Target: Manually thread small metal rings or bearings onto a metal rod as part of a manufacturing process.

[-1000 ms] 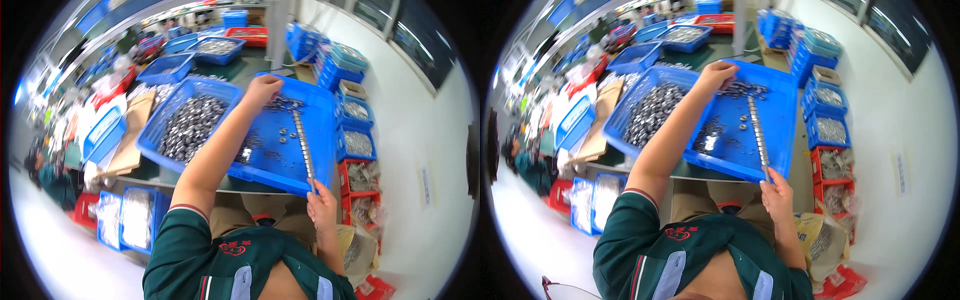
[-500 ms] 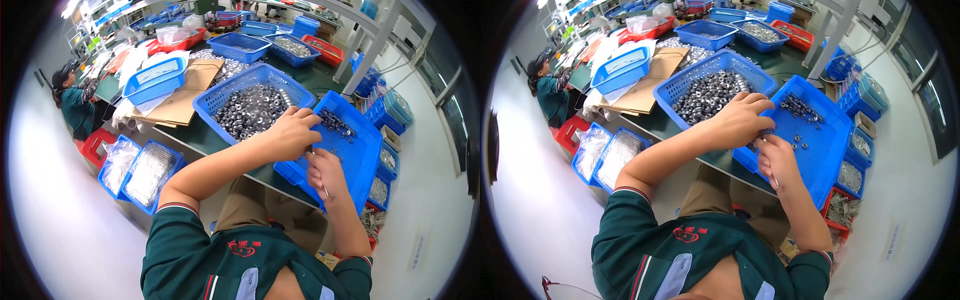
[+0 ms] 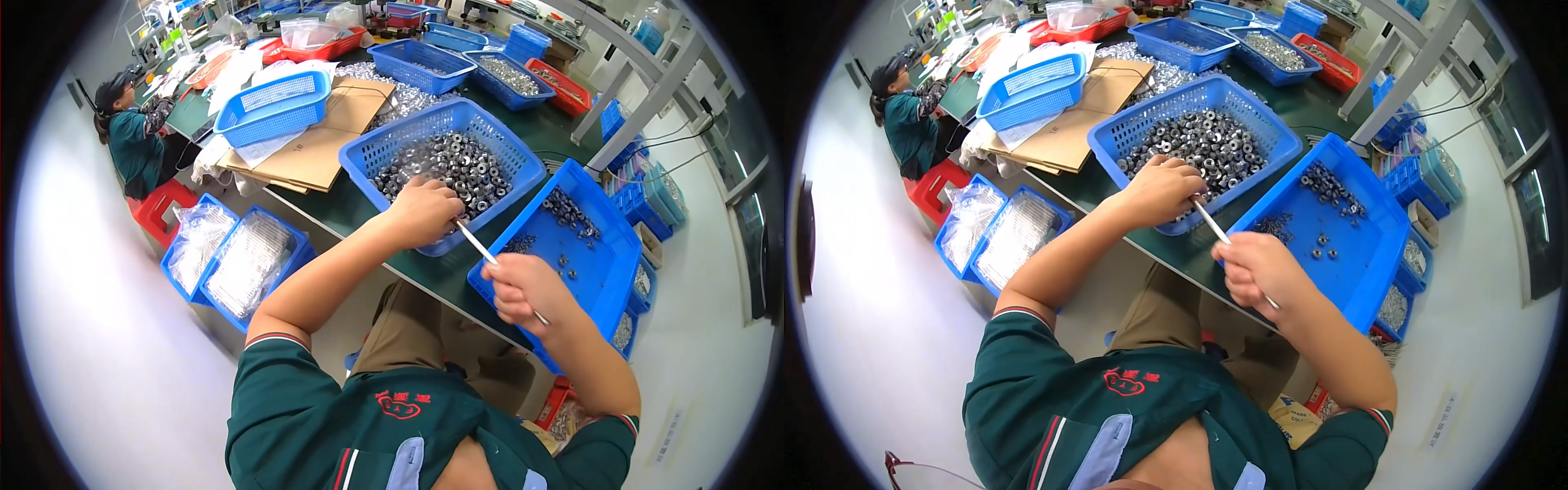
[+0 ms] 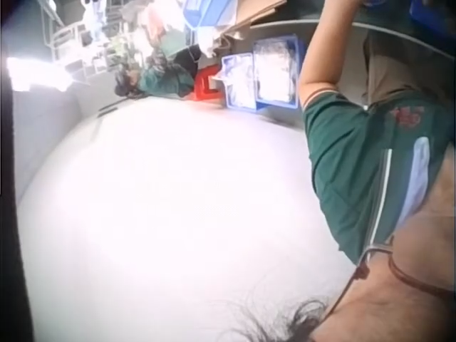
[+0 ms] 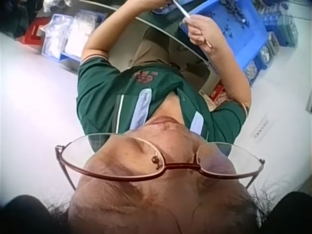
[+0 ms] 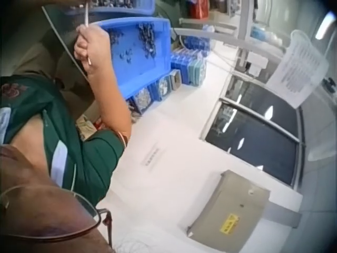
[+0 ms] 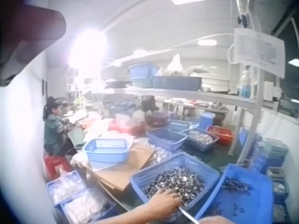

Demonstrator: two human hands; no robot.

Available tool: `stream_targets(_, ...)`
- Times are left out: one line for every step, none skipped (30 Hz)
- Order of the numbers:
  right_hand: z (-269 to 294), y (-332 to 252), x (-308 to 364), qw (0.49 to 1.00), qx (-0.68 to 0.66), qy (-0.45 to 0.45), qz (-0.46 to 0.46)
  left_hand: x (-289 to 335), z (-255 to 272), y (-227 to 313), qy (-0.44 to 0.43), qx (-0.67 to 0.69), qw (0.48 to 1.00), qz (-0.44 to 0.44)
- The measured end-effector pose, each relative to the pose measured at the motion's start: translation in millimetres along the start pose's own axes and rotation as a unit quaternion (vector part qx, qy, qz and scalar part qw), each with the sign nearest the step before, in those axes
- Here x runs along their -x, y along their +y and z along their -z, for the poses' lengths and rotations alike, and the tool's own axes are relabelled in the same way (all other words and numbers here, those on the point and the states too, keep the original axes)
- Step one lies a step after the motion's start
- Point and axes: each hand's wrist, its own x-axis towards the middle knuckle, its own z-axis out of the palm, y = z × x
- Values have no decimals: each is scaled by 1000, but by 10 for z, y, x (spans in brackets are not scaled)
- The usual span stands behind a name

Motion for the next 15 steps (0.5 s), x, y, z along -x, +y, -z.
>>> stream_targets(5,-11,155,1000,10,12,-11,-5,-3,2,-1,-20,1000,-2)
stream_targets(3,-21,330,999,20,24,-9,3,11,1,-12,-17,1000,0)
stream_targets(13,-19,501,999,35,39,-12,-2,26,-20,-23,-16,1000,2)
stream_targets(32,-15,668,997,50,55,-14,-10,-45,-86,-33,-36,999,24)
stream_targets(67,-11,841,996,51,71,-11,-25,-53,-107,-45,-43,997,50)
stream_targets(95,1,1022,995,52,90,-7,-42,-43,-119,-57,-50,994,72)
stream_targets(113,27,1186,991,46,120,24,-20,-36,-150,-65,-26,995,74)
stream_targets(154,87,1306,987,40,148,53,-17,22,-153,-109,1,990,92)
stream_targets(257,171,1402,984,41,150,88,5,3,-204,-106,27,990,91)
stream_targets(308,268,1505,983,33,157,87,-69,41,-223,-90,54,992,70)
stream_targets(362,376,1568,971,29,187,144,-124,91,-240,-48,85,992,78)
stream_targets(410,489,1618,955,26,216,200,-208,148,-262,-20,123,987,99)
stream_targets(472,621,1634,948,11,223,227,-354,278,-168,9,123,987,99)
stream_targets(540,777,1631,940,-7,247,236,-488,403,-85,26,127,986,100)
stream_targets(619,930,1606,930,-25,270,247,-615,508,-3,52,121,989,68)
